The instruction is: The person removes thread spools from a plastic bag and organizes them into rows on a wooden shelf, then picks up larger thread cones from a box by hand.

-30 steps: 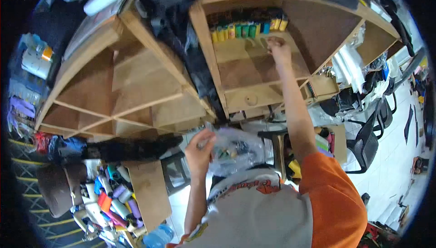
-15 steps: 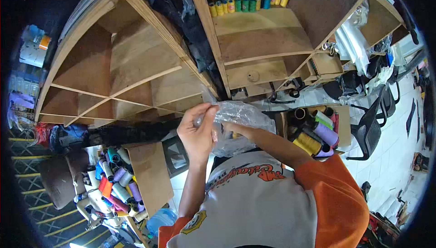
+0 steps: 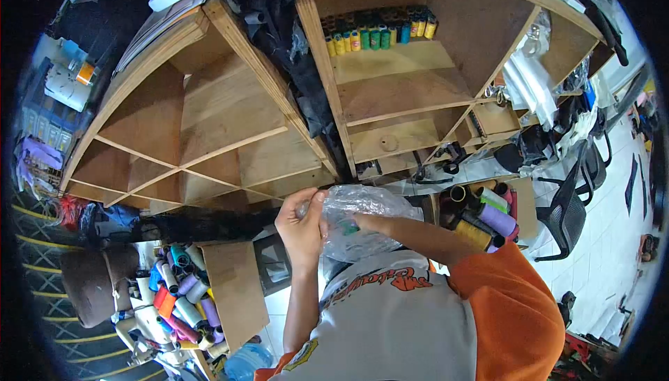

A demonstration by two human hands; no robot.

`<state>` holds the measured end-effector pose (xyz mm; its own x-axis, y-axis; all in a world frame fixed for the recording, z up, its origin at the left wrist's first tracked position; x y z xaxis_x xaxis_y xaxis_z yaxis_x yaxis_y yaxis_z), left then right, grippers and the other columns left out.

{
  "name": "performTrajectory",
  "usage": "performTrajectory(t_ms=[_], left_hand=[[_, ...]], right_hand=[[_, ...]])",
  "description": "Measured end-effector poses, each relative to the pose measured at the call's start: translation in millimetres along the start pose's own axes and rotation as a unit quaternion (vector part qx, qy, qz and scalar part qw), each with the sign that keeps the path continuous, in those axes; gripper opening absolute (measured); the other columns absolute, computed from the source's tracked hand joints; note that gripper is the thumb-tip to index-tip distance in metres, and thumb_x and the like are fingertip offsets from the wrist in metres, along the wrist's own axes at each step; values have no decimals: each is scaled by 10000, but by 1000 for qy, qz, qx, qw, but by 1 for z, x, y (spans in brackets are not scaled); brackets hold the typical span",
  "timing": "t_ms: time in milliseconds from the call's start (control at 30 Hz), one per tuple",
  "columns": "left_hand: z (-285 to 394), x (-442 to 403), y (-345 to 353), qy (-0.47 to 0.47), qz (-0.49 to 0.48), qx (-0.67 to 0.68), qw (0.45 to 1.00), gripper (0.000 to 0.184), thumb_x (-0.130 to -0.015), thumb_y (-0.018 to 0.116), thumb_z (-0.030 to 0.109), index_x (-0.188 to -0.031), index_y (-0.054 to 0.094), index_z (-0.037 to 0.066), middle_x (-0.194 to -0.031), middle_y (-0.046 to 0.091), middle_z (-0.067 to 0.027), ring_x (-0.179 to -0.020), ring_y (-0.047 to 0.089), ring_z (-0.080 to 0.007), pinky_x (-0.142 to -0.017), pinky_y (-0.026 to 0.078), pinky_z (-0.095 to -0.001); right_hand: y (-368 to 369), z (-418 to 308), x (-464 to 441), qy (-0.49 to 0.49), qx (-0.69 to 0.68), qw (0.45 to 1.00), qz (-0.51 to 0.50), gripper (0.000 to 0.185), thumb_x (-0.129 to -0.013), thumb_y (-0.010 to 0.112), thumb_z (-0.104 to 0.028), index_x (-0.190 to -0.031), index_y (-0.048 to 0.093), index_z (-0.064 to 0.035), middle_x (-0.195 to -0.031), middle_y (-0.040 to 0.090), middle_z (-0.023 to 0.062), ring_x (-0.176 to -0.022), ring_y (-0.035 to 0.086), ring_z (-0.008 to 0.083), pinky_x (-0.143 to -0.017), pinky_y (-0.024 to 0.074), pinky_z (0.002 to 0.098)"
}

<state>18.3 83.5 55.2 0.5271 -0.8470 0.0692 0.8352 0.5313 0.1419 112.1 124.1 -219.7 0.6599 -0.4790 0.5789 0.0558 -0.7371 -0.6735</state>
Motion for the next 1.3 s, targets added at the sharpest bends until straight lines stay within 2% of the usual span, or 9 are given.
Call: performTrajectory(t_ms=[133,167,300,600,900,1067,1167,1233,1300], left_hand=[[-6,2,7,-25,-7,-6,1000,111,-858,607,44,-941,568,-19,-807,656,-144,-317,392,-64,-269,266,-212],[-8,1,10,-23,-22,13,999,130,-835,656,73,-924,599,-2,-751,657,-98,-361,444,-65,-305,305,-214],[-15,0,20,-31,-36,12,999,121,-826,659,55,-917,616,-14,-726,636,-76,-358,449,-69,-307,300,-218],[-19,0,30,-59,-64,-28,996,136,-819,668,57,-914,628,-32,-747,628,-79,-373,461,-70,-312,299,-219],[-22,-5,31,-38,-84,-30,995,135,-834,654,67,-919,622,-33,-725,632,-65,-406,463,-58,-357,331,-214],[-24,-6,31,-41,-92,-43,994,143,-886,593,115,-920,619,-21,-740,631,-60,-422,455,-53,-376,340,-210],[-24,-13,32,-44,-81,-33,995,199,-920,545,167,-912,617,-18,-757,628,-58,-428,448,-50,-384,336,-207],[-26,-15,28,-69,-75,-37,994,258,-941,507,211,-901,615,-20,-780,629,-55,-427,429,-43,-389,325,-206],[-17,-16,29,-52,-75,-25,996,253,-941,508,207,-905,616,-19,-794,630,-52,-429,422,-39,-392,322,-206]], right_hand=[[-3,3,13,4,8,1000,-10,361,-798,549,-216,-1104,581,-26,-1024,622,211,-1023,584,334,-907,449,412],[-4,4,15,4,13,1000,-12,361,-798,550,-216,-1103,582,-26,-1023,622,210,-1024,584,333,-907,449,412],[-2,7,27,5,22,999,-23,361,-795,553,-218,-1100,582,-26,-1022,623,209,-1025,584,333,-907,449,411],[0,12,33,10,25,999,-24,360,-789,561,-220,-1093,585,-28,-1018,625,205,-1028,584,331,-907,450,410],[1,10,57,9,43,998,-42,360,-783,568,-223,-1085,587,-30,-1015,626,202,-1031,584,329,-906,451,409],[-3,7,68,9,31,999,-20,375,-786,568,-247,-1098,571,-37,-1024,620,205,-1015,582,341,-876,454,420],[-34,-3,77,-25,-31,998,39,431,-788,582,-305,-1130,540,-46,-1042,604,211,-965,583,357,-817,461,436],[-102,-39,131,-85,-103,988,81,477,-764,623,-331,-1129,547,-34,-1035,602,205,-935,593,339,-817,466,421],[-140,-54,156,-83,-158,984,17,473,-761,652,-315,-1120,556,-24,-1030,605,177,-908,597,283,-797,470,379]])
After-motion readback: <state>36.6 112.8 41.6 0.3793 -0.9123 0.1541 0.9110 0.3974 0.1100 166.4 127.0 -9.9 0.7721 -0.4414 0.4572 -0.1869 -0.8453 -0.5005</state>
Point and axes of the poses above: each hand's wrist, its own x-axis away from the middle knuckle, its own y-axis out of the palm, z = x × y, the point moved 9 cm from there along -x, towards the middle knuckle
